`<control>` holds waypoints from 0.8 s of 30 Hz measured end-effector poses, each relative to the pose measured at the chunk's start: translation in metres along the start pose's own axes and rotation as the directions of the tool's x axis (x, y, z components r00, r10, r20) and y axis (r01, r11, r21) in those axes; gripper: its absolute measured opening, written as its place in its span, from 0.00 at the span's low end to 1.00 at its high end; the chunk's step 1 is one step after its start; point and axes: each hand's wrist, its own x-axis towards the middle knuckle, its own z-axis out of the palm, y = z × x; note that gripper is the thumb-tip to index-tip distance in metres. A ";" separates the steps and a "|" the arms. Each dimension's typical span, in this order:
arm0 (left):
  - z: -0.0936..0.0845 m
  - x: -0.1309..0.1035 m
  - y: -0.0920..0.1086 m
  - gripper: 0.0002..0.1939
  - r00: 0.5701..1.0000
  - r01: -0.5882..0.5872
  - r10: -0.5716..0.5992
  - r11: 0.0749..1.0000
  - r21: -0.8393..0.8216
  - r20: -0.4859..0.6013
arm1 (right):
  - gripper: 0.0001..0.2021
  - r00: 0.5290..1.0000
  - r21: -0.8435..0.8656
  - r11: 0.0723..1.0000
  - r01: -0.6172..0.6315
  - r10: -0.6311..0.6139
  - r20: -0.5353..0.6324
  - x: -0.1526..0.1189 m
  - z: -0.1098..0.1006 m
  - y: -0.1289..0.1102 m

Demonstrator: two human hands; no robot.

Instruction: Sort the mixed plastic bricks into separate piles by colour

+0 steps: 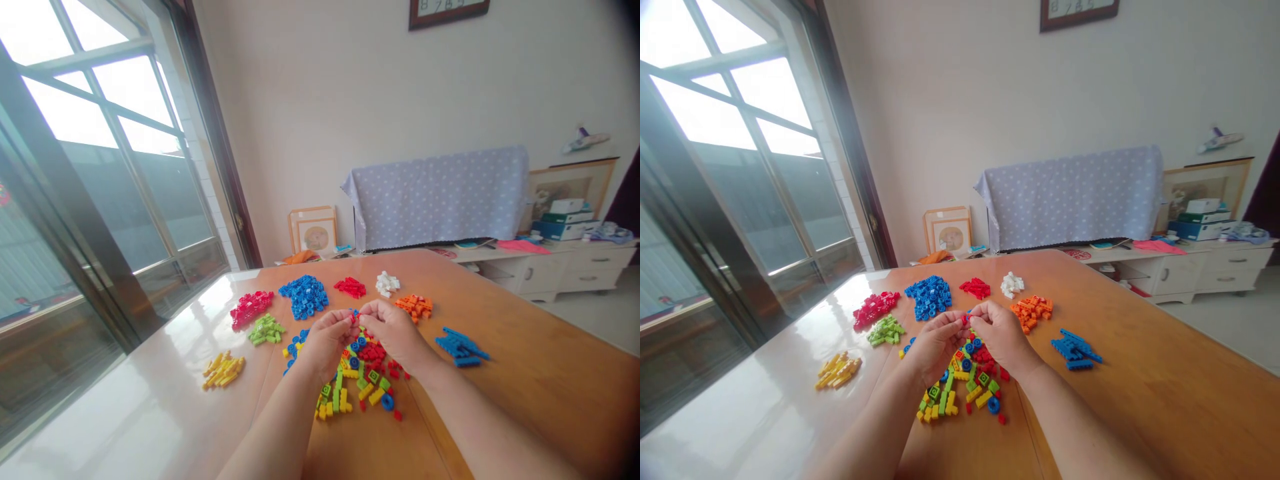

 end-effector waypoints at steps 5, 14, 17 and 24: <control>0.002 -0.002 0.001 0.15 0.999 0.036 -0.036 0.999 0.001 0.021 | 0.09 1.000 0.020 1.000 0.021 -0.021 -0.011 -0.001 0.000 -0.001; 0.000 -0.002 0.004 0.12 0.997 0.070 -0.069 0.997 -0.036 0.025 | 0.11 0.998 -0.023 0.998 0.066 -0.066 0.021 0.001 -0.001 0.003; -0.001 -0.002 0.004 0.11 0.996 0.087 -0.085 0.995 -0.053 0.037 | 0.10 0.996 -0.039 0.996 0.084 -0.083 0.039 0.002 -0.001 0.003; 0.001 -0.003 0.008 0.10 0.994 0.107 -0.107 0.993 -0.047 0.000 | 0.11 0.991 -0.081 0.991 0.103 -0.096 0.088 0.004 -0.002 0.002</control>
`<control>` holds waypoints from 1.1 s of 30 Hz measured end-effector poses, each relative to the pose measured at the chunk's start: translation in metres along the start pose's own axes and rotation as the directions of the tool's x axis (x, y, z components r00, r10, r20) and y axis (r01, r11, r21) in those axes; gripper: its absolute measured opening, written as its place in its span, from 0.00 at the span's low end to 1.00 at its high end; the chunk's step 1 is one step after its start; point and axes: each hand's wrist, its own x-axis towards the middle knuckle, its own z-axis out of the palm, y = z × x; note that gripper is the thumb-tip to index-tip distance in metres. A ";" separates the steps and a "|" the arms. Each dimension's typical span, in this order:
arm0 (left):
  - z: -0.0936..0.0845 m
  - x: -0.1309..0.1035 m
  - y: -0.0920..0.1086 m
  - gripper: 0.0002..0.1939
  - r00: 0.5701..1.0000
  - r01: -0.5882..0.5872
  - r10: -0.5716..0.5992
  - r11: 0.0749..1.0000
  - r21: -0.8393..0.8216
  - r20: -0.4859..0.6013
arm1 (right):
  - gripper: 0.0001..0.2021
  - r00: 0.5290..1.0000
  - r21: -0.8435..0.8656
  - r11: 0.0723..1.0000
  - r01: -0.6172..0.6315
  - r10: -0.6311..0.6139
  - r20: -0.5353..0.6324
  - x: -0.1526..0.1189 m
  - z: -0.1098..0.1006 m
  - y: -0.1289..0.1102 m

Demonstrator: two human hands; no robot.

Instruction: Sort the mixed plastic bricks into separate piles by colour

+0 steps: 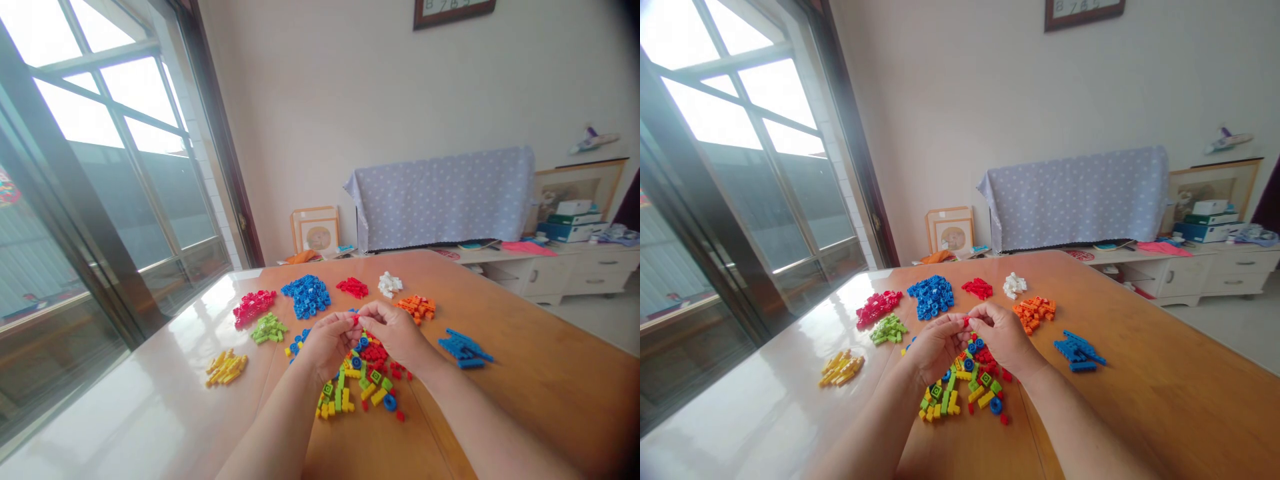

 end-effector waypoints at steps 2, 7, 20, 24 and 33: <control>0.000 0.000 0.001 0.10 1.000 0.001 -0.001 1.000 0.006 -0.006 | 0.12 1.000 -0.019 1.000 -0.001 0.002 0.011 0.000 -0.001 0.000; -0.001 0.000 0.002 0.10 1.000 -0.002 0.002 1.000 0.025 -0.019 | 0.12 0.999 -0.049 0.999 0.016 -0.013 0.042 -0.002 -0.002 -0.001; 0.001 -0.003 0.005 0.12 1.000 -0.019 0.019 0.999 0.041 0.004 | 0.12 0.998 -0.029 0.999 0.033 -0.032 0.051 -0.002 -0.003 0.000; 0.003 -0.003 0.004 0.12 1.000 -0.009 0.009 1.000 -0.001 0.003 | 0.12 0.999 0.021 1.000 0.017 -0.018 0.037 -0.002 -0.001 -0.001; 0.002 0.001 -0.005 0.16 0.998 -0.061 0.062 0.996 0.069 -0.017 | 0.11 0.999 -0.137 0.990 0.024 -0.028 -0.031 -0.003 0.004 0.006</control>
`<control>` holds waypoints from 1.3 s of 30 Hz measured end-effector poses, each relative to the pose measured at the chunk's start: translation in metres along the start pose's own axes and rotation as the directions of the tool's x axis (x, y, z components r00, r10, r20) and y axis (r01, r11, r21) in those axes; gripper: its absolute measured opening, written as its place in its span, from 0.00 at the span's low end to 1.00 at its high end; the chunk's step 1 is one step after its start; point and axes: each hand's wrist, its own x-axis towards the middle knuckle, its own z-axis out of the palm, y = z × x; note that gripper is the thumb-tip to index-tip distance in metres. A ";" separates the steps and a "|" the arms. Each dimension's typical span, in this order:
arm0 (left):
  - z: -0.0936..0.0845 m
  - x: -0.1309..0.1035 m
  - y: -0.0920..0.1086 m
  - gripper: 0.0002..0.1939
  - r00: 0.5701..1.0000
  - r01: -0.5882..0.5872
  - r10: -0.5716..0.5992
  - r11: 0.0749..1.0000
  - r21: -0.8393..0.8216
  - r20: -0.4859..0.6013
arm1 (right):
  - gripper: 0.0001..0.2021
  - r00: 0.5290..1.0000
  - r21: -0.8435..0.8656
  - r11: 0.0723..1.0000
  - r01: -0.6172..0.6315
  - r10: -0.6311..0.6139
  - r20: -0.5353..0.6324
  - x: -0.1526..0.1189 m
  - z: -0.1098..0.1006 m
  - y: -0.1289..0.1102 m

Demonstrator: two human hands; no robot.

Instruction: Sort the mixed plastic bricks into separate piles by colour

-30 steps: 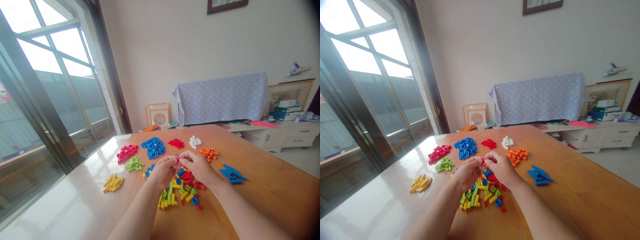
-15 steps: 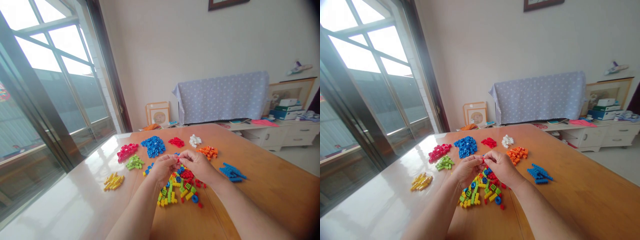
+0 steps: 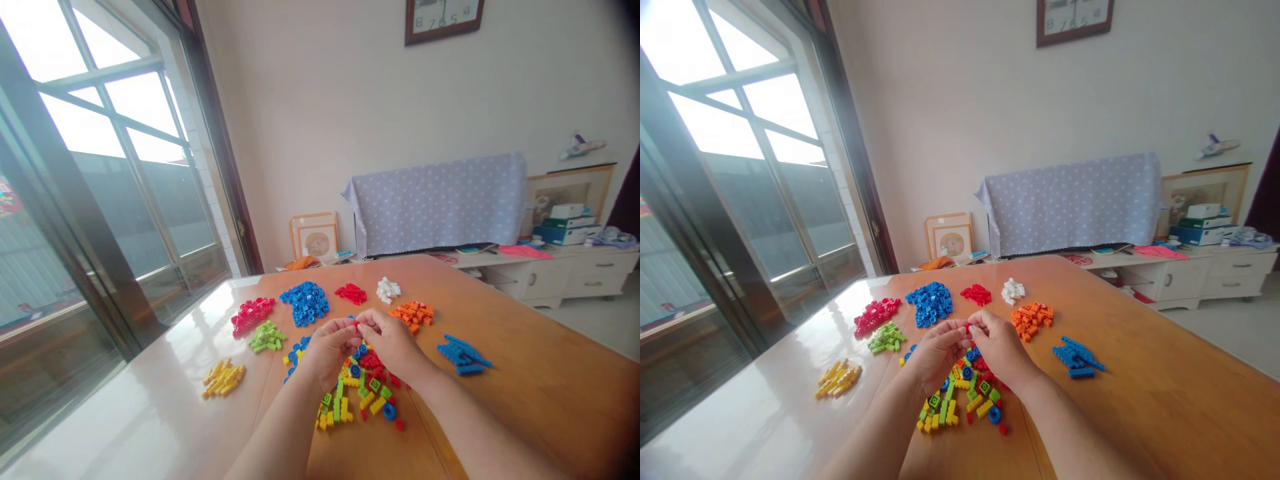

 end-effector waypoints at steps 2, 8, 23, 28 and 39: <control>-0.001 0.001 -0.002 0.17 1.000 -0.012 0.011 0.999 0.044 0.009 | 0.11 1.000 -0.033 0.999 -0.008 0.008 -0.011 0.001 -0.002 0.001; -0.004 0.009 -0.008 0.19 0.999 -0.026 0.029 0.997 0.077 -0.034 | 0.14 0.999 -0.175 0.985 0.000 -0.006 -0.034 0.003 -0.008 0.007; 0.008 0.026 -0.012 0.20 0.995 -0.094 0.099 0.923 0.372 0.007 | 0.12 0.994 -0.155 0.988 -0.015 -0.002 -0.107 0.005 -0.013 0.002; 0.001 0.058 -0.004 0.16 0.973 -0.051 0.145 0.894 0.446 -0.179 | 0.15 0.940 0.236 0.951 -0.200 0.255 -0.227 0.011 -0.018 0.001; -0.021 0.138 0.002 0.11 0.925 0.110 0.131 0.806 0.582 -0.356 | 0.14 0.792 0.717 0.670 -0.190 0.536 -0.292 0.019 -0.040 0.002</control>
